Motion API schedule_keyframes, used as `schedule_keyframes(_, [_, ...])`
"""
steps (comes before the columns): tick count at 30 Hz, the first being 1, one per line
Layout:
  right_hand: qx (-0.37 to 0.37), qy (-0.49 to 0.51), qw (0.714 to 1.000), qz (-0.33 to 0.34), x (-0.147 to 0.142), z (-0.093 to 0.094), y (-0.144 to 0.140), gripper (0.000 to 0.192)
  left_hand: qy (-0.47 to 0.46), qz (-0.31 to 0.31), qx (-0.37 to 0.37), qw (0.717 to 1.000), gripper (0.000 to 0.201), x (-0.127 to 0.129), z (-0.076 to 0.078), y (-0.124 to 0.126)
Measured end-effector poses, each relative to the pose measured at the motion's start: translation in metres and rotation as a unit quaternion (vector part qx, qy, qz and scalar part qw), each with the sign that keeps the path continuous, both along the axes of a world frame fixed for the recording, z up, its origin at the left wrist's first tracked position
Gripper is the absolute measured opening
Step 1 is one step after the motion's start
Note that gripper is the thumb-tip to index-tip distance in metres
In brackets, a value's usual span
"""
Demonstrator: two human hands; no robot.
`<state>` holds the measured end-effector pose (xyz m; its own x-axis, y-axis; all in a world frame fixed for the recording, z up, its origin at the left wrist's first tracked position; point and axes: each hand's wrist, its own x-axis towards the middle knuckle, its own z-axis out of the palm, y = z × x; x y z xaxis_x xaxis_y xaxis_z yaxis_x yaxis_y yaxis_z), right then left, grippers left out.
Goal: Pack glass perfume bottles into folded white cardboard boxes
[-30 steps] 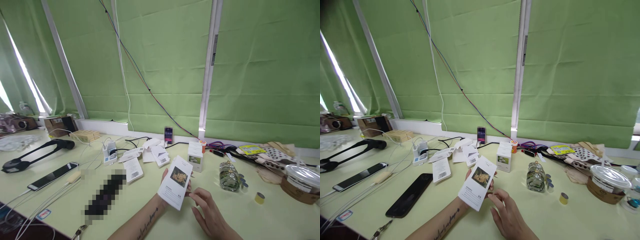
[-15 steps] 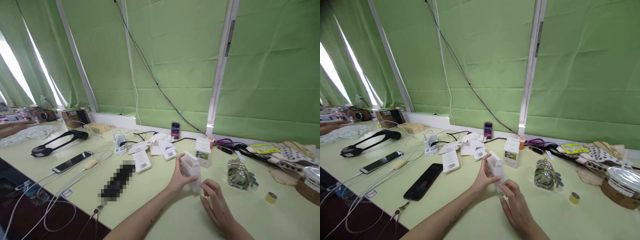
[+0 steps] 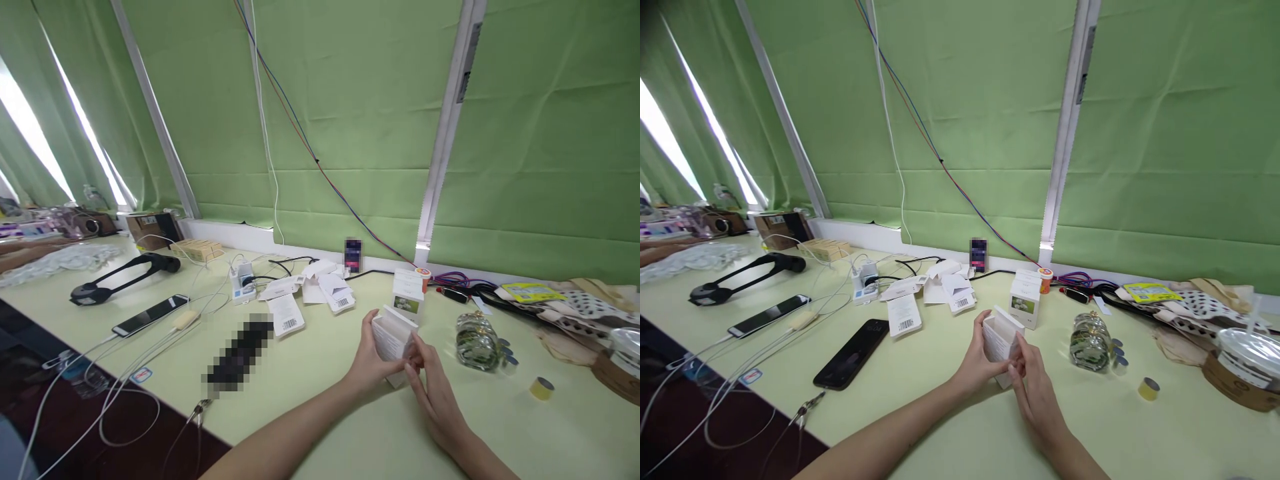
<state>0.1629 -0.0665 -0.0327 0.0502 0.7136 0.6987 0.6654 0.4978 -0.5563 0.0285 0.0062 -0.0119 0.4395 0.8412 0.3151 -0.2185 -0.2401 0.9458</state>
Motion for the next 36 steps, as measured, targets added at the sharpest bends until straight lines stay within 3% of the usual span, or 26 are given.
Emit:
schedule_keyframes(4, [0.003, 0.027, 1.0, -0.016, 0.001, -0.001, 0.0, 0.047, -0.042, -0.03, -0.049, 0.997, 0.093, -0.001, 0.003, 0.006])
schedule_keyframes(6, [0.017, 0.041, 0.999, -0.022, 0.001, -0.002, 0.0, 0.046, -0.097, -0.081, -0.119, 0.985, 0.077, -0.003, 0.003, 0.01])
schedule_keyframes(9, [0.027, 0.052, 0.998, -0.021, 0.002, -0.002, 0.0, 0.044, -0.159, -0.224, -0.246, 0.93, 0.054, -0.007, 0.003, 0.018])
schedule_keyframes(12, [0.017, 0.049, 0.999, -0.011, 0.003, -0.001, 0.001, 0.039, -0.195, -0.326, -0.302, 0.874, 0.062, -0.011, 0.004, 0.022])
schedule_keyframes(16, [0.009, 0.045, 0.999, 0.003, 0.002, 0.0, 0.003, 0.037, -0.238, -0.339, -0.3, 0.86, 0.064, -0.012, 0.008, 0.023])
schedule_keyframes(20, [0.013, 0.048, 0.999, 0.015, 0.001, 0.0, 0.002, 0.036, -0.219, -0.351, -0.29, 0.863, 0.067, -0.012, 0.008, 0.023])
schedule_keyframes(21, [0.011, 0.051, 0.998, 0.018, 0.001, 0.0, 0.002, 0.035, -0.2, -0.346, -0.281, 0.873, 0.067, -0.012, 0.008, 0.022])
schedule_keyframes(23, [0.007, 0.063, 0.998, 0.022, 0.0, 0.0, 0.002, 0.035, -0.155, -0.285, -0.226, 0.918, 0.065, -0.01, 0.007, 0.019])
schedule_keyframes(25, [0.005, 0.088, 0.996, 0.025, 0.0, 0.0, 0.001, 0.033, -0.093, -0.155, -0.113, 0.977, 0.069, -0.009, 0.007, 0.015])
schedule_keyframes(27, [-0.004, 0.14, 0.99, 0.03, -0.001, 0.0, 0.002, 0.029, -0.017, -0.013, 0.026, 0.999, 0.077, -0.007, 0.006, 0.011])
schedule_keyframes(30, [-0.044, 0.263, 0.962, 0.061, -0.002, -0.002, 0.005, 0.025, 0.087, 0.085, 0.175, 0.977, 0.073, -0.005, 0.004, 0.007])
schedule_keyframes(36, [-0.16, 0.405, 0.892, 0.121, 0.0, -0.003, 0.012, 0.025, 0.181, 0.1, 0.315, 0.926, 0.067, -0.006, -0.008, 0.007])
